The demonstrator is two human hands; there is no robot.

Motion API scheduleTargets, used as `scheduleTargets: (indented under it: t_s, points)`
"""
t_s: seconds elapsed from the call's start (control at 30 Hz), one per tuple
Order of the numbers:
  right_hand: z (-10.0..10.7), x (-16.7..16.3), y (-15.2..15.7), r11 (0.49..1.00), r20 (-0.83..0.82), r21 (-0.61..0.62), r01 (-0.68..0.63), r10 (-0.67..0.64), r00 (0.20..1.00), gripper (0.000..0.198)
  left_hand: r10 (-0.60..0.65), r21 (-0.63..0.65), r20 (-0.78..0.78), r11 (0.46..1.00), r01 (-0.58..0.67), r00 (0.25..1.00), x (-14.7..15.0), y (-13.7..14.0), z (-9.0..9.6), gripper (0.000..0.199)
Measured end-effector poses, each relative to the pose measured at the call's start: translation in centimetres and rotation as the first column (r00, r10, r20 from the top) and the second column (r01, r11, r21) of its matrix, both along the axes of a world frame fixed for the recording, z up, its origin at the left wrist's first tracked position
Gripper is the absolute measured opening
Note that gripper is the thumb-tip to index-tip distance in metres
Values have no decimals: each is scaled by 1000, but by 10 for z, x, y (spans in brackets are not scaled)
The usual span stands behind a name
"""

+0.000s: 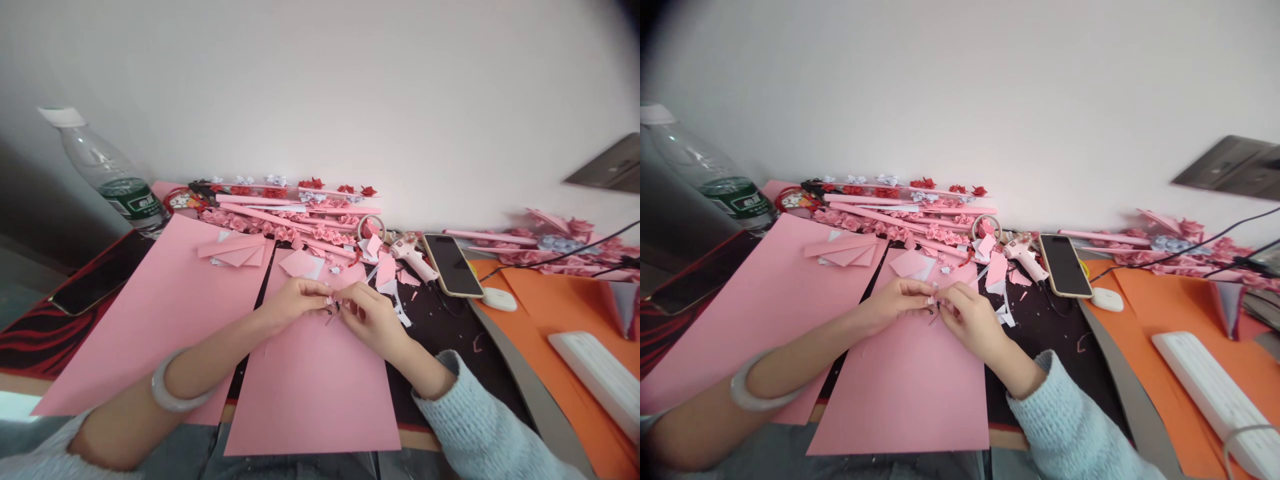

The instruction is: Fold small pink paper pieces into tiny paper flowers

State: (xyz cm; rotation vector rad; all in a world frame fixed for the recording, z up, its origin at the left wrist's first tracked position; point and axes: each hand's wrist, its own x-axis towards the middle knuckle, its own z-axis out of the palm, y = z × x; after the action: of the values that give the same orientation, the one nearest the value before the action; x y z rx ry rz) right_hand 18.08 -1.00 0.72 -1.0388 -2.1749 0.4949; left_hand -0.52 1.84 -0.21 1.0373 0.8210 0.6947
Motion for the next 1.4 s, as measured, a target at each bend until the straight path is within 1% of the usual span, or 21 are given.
scheduleTargets:
  t_s: [0.1, 0.17, 0.27, 0.33, 0.4, 0.43, 0.53, 0.63, 0.77, 0.83, 0.93, 1.0, 1.07, 1.2, 1.4]
  points:
    - [0, 0, 0, 1000, 8, 2, 7, -7, 1000, 20, -21, 33, -15, 999, 22, 1000, 0, 0, 0, 15]
    - [1, 0, 1, 1000, 10, 6, 7, -7, 1000, 20, -24, 39, -12, 999, 24, 1000, 0, 0, -1, 18]
    - [1, 0, 2, 1000, 1, -1, 2, -2, 1000, 19, 3, 36, -24, 999, -2, 1000, 0, 0, -3, 23]
    - [0, 0, 2, 1000, -8, -13, -3, 3, 1000, 19, 8, 39, -17, 999, -7, 1000, 0, 0, -3, 20]
    - [0, 0, 2, 999, -13, -28, -14, 14, 1000, 19, -31, 46, 18, 998, 31, 999, -1, 1, -2, 13]
    - [1, 0, 2, 999, -11, -41, -25, 24, 1000, 20, -72, 53, 35, 996, 70, 997, -2, 1, -1, 9]
    - [2, 1, 2, 993, 8, -91, -71, 72, 997, 20, -160, 63, 40, 985, 158, 986, -5, 1, 2, 6]
    - [3, 2, 1, 987, 26, -120, -107, 111, 994, 22, -183, 50, 13, 982, 182, 983, -7, 2, 5, 6]
    - [5, 2, 1, 983, 26, -116, -145, 149, 989, 23, -201, 24, 19, 979, 200, 979, -8, 2, 7, 9]
    - [4, 2, 1, 985, 13, -111, -132, 134, 991, 21, -212, 37, 35, 977, 211, 977, -8, 2, 7, 10]
    - [3, 0, -1, 993, -46, -116, -17, 12, 999, 14, -148, 32, 56, 989, 147, 987, -5, 2, 6, 14]
    - [3, -1, -2, 991, -72, -122, 52, -61, 996, 9, -51, 5, 57, 999, 51, 997, -2, 0, 4, 15]
    - [3, -1, -2, 991, -69, -119, 66, -75, 995, 9, 6, -1, 51, 1000, -6, 999, 0, -1, 2, 15]
    - [4, -2, -3, 989, -62, -133, 57, -66, 996, 14, 70, -9, 60, 998, -69, 996, 3, -5, -1, 21]
    - [3, -4, -4, 987, -62, -107, 118, -125, 990, 11, 93, 24, 79, 995, -95, 993, 8, -10, 0, 20]
